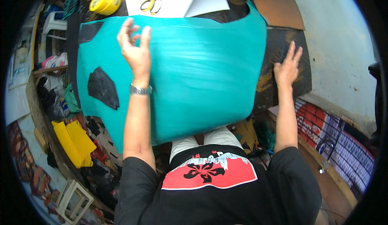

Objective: The person applies a viscous substance from a yellow container onto a teal surfboard, spreading it evenly with their hands. They flip the board to work on both sides and place black patches on the surface. The person uses a utility knife briefly and continues to spread the substance across the board.

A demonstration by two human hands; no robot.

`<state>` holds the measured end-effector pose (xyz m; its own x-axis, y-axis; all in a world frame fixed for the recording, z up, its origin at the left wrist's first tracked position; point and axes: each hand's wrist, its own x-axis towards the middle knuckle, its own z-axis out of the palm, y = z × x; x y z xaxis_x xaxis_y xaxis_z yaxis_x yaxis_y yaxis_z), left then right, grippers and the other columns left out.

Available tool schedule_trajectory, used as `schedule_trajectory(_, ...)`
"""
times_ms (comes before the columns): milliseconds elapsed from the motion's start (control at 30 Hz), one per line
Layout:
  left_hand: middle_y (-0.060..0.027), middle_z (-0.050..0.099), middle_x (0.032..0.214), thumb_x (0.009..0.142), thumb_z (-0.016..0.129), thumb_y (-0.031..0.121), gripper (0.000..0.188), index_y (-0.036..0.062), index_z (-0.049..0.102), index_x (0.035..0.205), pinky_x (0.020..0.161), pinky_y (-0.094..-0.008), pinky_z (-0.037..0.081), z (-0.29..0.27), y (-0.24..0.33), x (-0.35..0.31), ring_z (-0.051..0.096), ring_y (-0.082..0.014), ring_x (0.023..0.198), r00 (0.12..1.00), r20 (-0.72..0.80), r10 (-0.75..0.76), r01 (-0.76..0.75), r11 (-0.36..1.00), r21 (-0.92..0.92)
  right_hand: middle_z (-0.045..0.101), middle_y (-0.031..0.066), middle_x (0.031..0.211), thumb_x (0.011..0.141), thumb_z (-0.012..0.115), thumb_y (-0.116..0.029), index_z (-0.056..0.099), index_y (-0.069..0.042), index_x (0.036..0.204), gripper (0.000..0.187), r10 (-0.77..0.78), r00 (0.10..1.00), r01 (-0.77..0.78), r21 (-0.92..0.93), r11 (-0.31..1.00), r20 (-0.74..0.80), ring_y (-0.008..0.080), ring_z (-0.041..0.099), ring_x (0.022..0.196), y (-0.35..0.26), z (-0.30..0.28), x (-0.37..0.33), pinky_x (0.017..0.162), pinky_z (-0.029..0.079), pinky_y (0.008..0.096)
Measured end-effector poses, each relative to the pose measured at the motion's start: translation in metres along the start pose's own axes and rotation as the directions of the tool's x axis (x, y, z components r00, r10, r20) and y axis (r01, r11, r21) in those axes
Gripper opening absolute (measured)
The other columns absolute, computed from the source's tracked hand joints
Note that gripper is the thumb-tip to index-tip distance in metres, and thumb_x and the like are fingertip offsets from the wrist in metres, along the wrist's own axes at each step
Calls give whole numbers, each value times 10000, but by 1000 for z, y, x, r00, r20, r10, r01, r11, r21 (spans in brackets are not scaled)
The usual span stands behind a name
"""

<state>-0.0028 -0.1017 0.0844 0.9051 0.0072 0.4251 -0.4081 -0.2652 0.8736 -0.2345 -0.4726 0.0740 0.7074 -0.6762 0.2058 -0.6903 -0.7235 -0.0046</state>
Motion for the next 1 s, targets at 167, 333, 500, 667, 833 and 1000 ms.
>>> schedule_trajectory(167,-289,328,1458,662,917,366,1152,-44,226,1488,1120,-466,330,-41,-78,116,362,-374,1361,981,-178,-75,121,957,262,272,242,1551,688,702,8,201,-237,1557,1033,54,999,-54,69,996,4,462,518,1233,-4,-10,2,919,506,506)
schedule_trajectory(333,-324,272,1513,513,962,414,1416,-81,82,1506,1198,-422,228,-45,-140,176,268,-404,1435,974,-150,-172,218,900,377,343,230,1513,707,424,171,276,-46,1531,864,-47,974,140,430,892,-222,362,427,1284,0,-31,-21,929,478,366)
schedule_trajectory(500,-290,392,1447,498,971,379,1399,-11,80,1504,1157,-419,310,-39,-183,198,413,-397,1352,977,-118,-175,203,932,298,369,176,1490,703,403,161,271,-38,1531,862,-31,980,153,644,749,-197,239,595,968,-11,-35,-57,935,477,371)
schedule_trajectory(667,-212,490,1312,489,999,309,1179,-61,299,1362,1087,-400,404,-32,-206,222,516,-319,1206,984,-155,-90,132,947,291,466,227,1397,671,445,145,387,-6,1460,805,-197,977,214,336,917,-83,387,417,1336,-14,-16,-67,1123,345,434)
schedule_trajectory(833,-188,538,1270,498,1000,303,1078,-95,397,1298,1049,-395,459,-39,-206,230,562,-277,1156,973,-216,-83,129,970,208,435,228,1384,798,488,135,269,-74,1536,797,-99,993,116,602,790,-62,213,591,944,-3,4,-75,801,523,327)
schedule_trajectory(1000,-157,483,1347,659,921,131,907,-18,356,1353,1054,-406,468,-57,-150,212,537,-272,1220,998,-44,-48,38,979,-203,423,230,1366,810,550,90,267,-111,1540,809,-17,989,77,417,906,-146,299,541,1082,2,13,-59,844,513,387)
